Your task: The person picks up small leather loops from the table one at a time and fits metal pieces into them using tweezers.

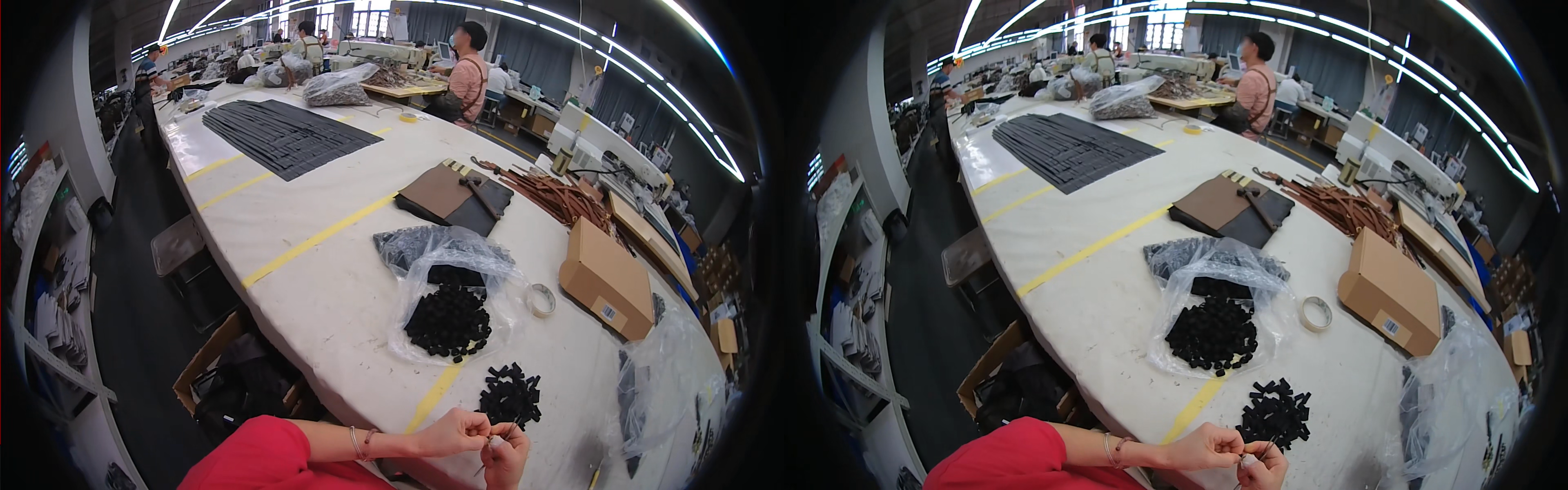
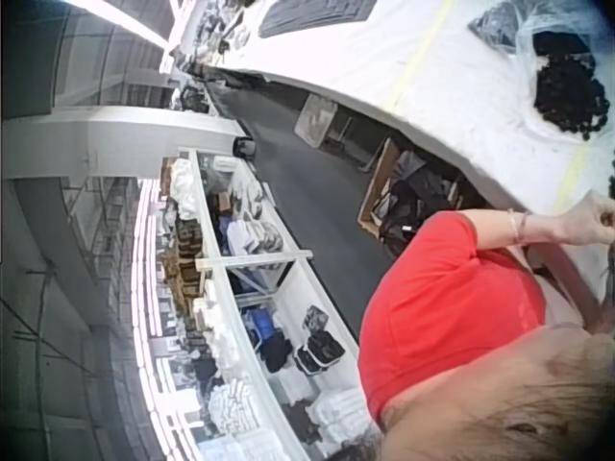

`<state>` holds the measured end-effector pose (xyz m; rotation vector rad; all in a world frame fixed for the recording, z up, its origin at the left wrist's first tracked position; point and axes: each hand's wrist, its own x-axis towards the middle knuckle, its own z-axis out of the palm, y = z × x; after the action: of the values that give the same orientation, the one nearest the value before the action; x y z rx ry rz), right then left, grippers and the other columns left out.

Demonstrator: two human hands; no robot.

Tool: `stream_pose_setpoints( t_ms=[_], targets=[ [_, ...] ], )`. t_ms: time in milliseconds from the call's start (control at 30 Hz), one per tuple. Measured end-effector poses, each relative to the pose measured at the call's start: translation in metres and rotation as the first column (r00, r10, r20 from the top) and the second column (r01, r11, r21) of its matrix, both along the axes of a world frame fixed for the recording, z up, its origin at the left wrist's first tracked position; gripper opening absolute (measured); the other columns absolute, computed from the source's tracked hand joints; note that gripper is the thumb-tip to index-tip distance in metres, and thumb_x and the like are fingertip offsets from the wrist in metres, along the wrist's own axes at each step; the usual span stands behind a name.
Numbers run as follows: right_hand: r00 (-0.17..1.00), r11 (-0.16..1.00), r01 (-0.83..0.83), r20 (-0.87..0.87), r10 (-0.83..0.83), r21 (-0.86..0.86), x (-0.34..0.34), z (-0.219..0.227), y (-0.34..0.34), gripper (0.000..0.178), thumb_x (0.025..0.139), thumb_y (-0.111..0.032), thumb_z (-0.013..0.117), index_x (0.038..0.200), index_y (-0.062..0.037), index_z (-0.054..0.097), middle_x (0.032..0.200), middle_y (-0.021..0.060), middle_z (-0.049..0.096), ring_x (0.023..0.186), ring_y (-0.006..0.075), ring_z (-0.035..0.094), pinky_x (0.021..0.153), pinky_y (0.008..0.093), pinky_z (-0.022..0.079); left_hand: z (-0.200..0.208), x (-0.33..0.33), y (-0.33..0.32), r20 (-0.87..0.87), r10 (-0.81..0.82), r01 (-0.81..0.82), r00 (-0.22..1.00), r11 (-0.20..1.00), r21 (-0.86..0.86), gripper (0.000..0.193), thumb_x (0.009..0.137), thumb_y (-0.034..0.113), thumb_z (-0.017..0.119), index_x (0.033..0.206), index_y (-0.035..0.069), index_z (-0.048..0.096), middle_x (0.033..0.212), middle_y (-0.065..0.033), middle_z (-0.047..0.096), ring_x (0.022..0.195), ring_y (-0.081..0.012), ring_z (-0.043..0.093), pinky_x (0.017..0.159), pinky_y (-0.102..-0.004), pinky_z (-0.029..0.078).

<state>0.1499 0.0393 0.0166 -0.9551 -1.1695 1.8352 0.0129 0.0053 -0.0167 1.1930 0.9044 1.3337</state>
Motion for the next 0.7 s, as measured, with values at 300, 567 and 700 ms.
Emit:
stream_pose_setpoints(
  t_ms=[300, 567, 700],
  targets=[
    [0.895, 0.944, -0.299, -0.384, 0.227, -0.139, 0.007, -0.015, 0.004, 0.014, 0.066, -0.003, 0.056, 0.074, -0.0016, 0.046, 0.058, 0.0026, 0.046, 0.039, 0.0060, 0.034, 0.036, 0.0163, 0.025, 0.010, -0.002, -0.003, 0.088, -0.124, 0.131, 0.988, 0.988, -0.084, 0.003, 0.070, 0.003, 0.053, 0.068, 0.002, 0.052, 0.060, 0.0034, 0.046, 0.057, -0.0027, 0.040, 0.051, -0.0177, 0.033],
    [0.903, 0.929, -0.340, -0.328, 0.278, -0.148, 0.004, -0.012, 0.001, 0.018, 0.060, 0.000, 0.060, 0.067, -0.0030, 0.043, 0.059, 0.0025, 0.045, 0.042, 0.0069, 0.035, 0.038, 0.0173, 0.027, 0.016, -0.007, -0.006, 0.089, -0.124, 0.133, 0.988, 0.986, -0.103, 0.003, 0.065, 0.003, 0.050, 0.065, 0.001, 0.052, 0.058, -0.0015, 0.050, 0.053, -0.0063, 0.044, 0.049, -0.0202, 0.036],
    [0.904, 0.936, -0.339, -0.306, 0.297, -0.091, 0.006, -0.023, 0.003, 0.021, 0.064, -0.006, 0.064, 0.067, -0.0031, 0.044, 0.059, 0.0020, 0.045, 0.042, 0.0070, 0.036, 0.038, 0.0172, 0.028, 0.020, -0.012, -0.009, -0.033, -0.051, 0.050, 0.998, 0.998, -0.050, 0.007, 0.060, 0.006, 0.051, 0.056, 0.000, 0.048, 0.056, -0.0069, 0.052, 0.055, -0.0109, 0.049, 0.051, -0.0243, 0.039]
  ],
)
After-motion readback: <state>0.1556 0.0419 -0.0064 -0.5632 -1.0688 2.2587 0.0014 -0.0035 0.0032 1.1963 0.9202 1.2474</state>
